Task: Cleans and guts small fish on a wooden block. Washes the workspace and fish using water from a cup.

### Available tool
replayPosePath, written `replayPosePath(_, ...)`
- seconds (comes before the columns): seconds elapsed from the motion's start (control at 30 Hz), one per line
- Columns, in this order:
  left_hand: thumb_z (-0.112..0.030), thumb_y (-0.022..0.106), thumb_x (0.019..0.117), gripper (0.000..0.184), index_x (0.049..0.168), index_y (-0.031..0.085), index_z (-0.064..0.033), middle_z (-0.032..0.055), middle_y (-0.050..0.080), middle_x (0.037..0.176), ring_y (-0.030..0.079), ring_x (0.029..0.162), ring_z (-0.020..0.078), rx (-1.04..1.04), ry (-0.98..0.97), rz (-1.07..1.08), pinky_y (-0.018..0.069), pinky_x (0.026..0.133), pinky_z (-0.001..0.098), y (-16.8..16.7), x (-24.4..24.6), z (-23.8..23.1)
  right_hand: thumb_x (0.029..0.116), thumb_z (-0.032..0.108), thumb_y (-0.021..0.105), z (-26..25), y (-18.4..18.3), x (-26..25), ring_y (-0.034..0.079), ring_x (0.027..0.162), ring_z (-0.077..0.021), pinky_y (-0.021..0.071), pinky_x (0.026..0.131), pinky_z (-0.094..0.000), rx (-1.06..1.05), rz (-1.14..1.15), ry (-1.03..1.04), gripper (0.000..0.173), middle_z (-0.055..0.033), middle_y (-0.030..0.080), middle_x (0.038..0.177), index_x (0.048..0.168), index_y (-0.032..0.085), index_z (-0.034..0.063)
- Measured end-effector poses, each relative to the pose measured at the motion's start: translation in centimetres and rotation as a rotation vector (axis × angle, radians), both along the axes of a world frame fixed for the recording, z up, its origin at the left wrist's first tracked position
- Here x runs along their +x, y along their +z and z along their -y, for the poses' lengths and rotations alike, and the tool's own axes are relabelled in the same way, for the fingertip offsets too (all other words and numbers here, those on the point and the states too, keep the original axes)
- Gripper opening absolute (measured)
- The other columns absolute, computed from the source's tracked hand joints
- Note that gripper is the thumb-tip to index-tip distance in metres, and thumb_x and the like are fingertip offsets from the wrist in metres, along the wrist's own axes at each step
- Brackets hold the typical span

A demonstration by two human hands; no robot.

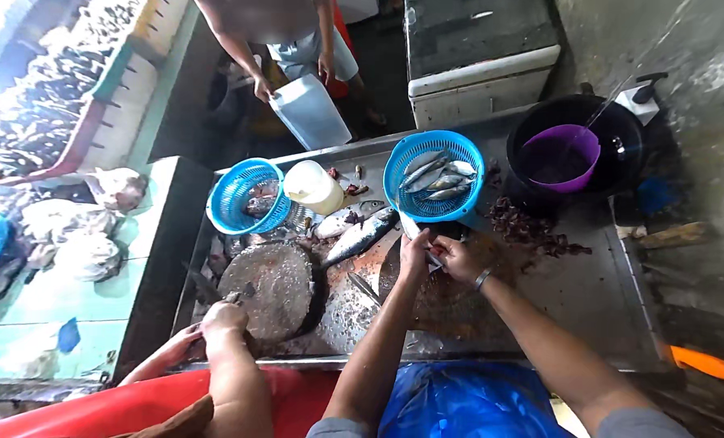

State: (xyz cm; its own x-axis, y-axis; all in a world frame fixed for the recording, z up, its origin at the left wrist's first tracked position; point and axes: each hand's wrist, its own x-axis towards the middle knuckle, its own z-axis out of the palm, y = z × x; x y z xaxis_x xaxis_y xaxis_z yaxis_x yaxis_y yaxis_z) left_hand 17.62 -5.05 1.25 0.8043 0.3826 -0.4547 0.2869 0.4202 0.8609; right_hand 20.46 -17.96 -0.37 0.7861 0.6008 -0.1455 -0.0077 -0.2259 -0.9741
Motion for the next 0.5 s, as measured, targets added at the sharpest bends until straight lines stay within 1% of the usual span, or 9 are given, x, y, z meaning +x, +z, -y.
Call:
replayPosePath(0.07,-0.035,0.066,0.0978,0.049,0.137,0.047,-0.0125,0.0093,0.063,0.092,0.062,0.072,0.0194,0.006,0.115,-0.037,0.0555,0.063,0.0399,0.0,0.6,0.9,0.1049,0.01,0.053,-0.2,-0.8,-0.7,0.065,0.074,-0.0213,0.058,0.069,-0.0426,0.094,0.065,-0.18,0.016,-0.0132,0.068,0.092,0.109,0.065,0.0009)
replayPosePath(0.2,-0.043,0.063,0.0992,0.055,0.14,0.041,-0.0134,0.0094,0.062,0.092,0.062,0.072,0.0202,0.092,0.217,-0.077,0.0552,0.062,0.0408,-0.2,0.8,-0.4,0.1079,0.02,0.052,0.7,-1.1,-1.6,0.058,0.063,-0.0143,0.0564,0.062,-0.0362,0.399,-0.16,-0.604,0.02,-0.0052,0.063,0.085,0.119,0.063,0.0075)
replayPosePath(0.3,-0.045,0.067,0.0961,0.067,0.149,0.036,-0.017,0.0129,0.064,0.108,0.064,0.085,0.0234,0.255,0.141,-0.114,0.0563,0.07,0.0449,-0.6,0.1,-4.2,0.1085,0.024,0.05,5.0,0.3,-1.5,0.058,0.059,-0.0147,0.0575,0.061,-0.0377,0.39,-0.035,-0.682,0.022,-0.0022,0.059,0.073,0.112,0.063,0.0073)
replayPosePath(0.33,-0.045,0.068,0.0946,0.07,0.151,0.036,-0.0185,0.0133,0.064,0.113,0.064,0.09,0.0243,0.319,0.082,-0.132,0.0556,0.071,0.0455,-0.9,-0.2,-5.6,0.1079,0.026,0.05,7.0,0.8,-1.1,0.057,0.057,-0.0146,0.0555,0.058,-0.0371,0.29,0.076,-0.671,0.024,-0.0017,0.058,0.071,0.108,0.064,0.0066)
replayPosePath(0.37,-0.044,0.07,0.0929,0.072,0.151,0.035,-0.019,0.014,0.065,0.115,0.064,0.091,0.0258,0.395,0.019,-0.158,0.0549,0.071,0.0464,-1.2,-0.5,-6.9,0.1068,0.026,0.051,9.2,1.2,-0.3,0.056,0.056,-0.0171,0.0536,0.056,-0.0383,0.093,0.197,-0.667,0.025,-0.0039,0.058,0.07,0.103,0.065,0.0055)
replayPosePath(0.4,-0.043,0.072,0.0912,0.075,0.152,0.035,-0.019,0.0153,0.065,0.118,0.065,0.093,0.028,0.465,-0.048,-0.186,0.0554,0.073,0.0488,-1.4,-0.7,-8.0,0.1053,0.026,0.053,11.7,1.3,0.8,0.061,0.062,-0.0264,0.0547,0.059,-0.047,-0.217,0.287,-0.64,0.027,-0.012,0.062,0.074,0.104,0.067,0.0032)
replayPosePath(0.43,-0.04,0.073,0.0905,0.077,0.153,0.034,-0.0175,0.0172,0.065,0.121,0.066,0.097,0.0308,0.538,-0.116,-0.212,0.056,0.077,0.0518,-1.6,-1.0,-8.7,0.103,0.025,0.056,14.1,1.0,2.1,0.069,0.08,-0.0407,0.056,0.074,-0.0611,-0.542,0.256,-0.574,0.029,-0.0236,0.07,0.089,0.117,0.067,0.0011)
replayPosePath(0.47,-0.038,0.075,0.0899,0.077,0.152,0.035,-0.0148,0.0191,0.065,0.121,0.066,0.098,0.0332,0.616,-0.19,-0.24,0.0561,0.079,0.0542,-1.7,-1.3,-9.0,0.1009,0.025,0.06,16.2,-0.4,3.3,0.068,0.104,-0.0495,0.0516,0.09,-0.0693,-0.794,0.102,-0.486,0.044,-0.031,0.069,0.111,0.138,0.057,0.0023)
replayPosePath(0.5,-0.038,0.077,0.0886,0.078,0.15,0.037,-0.011,0.0212,0.066,0.119,0.067,0.097,0.0355,0.71,-0.282,-0.28,0.0564,0.08,0.0566,-1.8,-1.3,-8.9,0.0978,0.023,0.065,18.0,-2.4,4.1,0.06,0.122,-0.053,0.0455,0.101,-0.0719,-0.939,-0.053,-0.431,0.067,-0.0346,0.061,0.131,0.156,0.038,0.0038)
